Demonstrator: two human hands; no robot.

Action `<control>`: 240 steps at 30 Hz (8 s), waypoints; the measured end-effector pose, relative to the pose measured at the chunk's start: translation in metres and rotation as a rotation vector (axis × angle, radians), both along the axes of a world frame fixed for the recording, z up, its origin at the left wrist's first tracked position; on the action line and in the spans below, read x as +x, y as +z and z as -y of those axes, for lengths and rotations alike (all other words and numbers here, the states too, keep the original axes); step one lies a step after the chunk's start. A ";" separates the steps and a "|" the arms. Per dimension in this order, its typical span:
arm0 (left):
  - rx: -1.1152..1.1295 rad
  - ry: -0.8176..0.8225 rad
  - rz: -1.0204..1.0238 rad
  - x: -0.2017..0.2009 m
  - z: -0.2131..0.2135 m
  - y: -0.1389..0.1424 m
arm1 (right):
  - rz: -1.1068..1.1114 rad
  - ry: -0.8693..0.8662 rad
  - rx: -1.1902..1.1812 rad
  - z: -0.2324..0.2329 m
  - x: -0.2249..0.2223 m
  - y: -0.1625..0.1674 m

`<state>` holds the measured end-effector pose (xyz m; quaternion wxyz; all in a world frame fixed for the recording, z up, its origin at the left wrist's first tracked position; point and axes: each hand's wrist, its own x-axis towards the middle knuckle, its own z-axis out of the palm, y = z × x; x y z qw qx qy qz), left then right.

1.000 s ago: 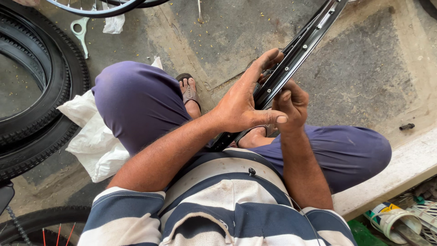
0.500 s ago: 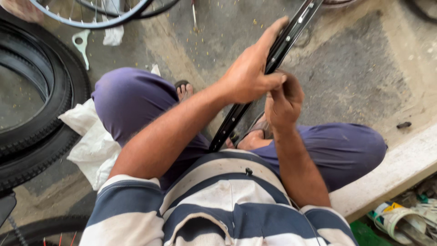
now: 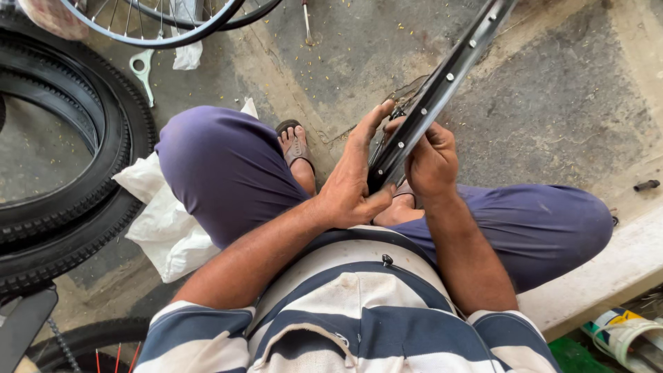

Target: The person sits on the floor of a bicycle repair shop holding a bicycle wheel across their lap. They work on the wheel hub and rim by hand, turning small components at the hub and manipulating the rim and spokes while repositioning the wheel.

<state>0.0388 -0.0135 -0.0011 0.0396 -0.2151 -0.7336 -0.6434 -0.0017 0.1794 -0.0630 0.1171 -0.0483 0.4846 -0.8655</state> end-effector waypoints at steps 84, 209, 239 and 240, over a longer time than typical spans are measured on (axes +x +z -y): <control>0.091 -0.039 0.191 -0.006 0.001 0.003 | -0.030 -0.040 0.291 0.014 -0.002 0.026; -0.021 0.060 0.047 0.003 -0.001 -0.005 | -0.089 -0.046 0.100 -0.006 -0.011 0.021; 0.000 0.039 0.025 0.004 -0.003 -0.002 | -0.280 -0.001 -0.087 -0.018 -0.016 0.013; -0.001 0.037 0.023 0.004 -0.004 -0.002 | -0.301 -0.025 -0.006 -0.017 -0.015 0.012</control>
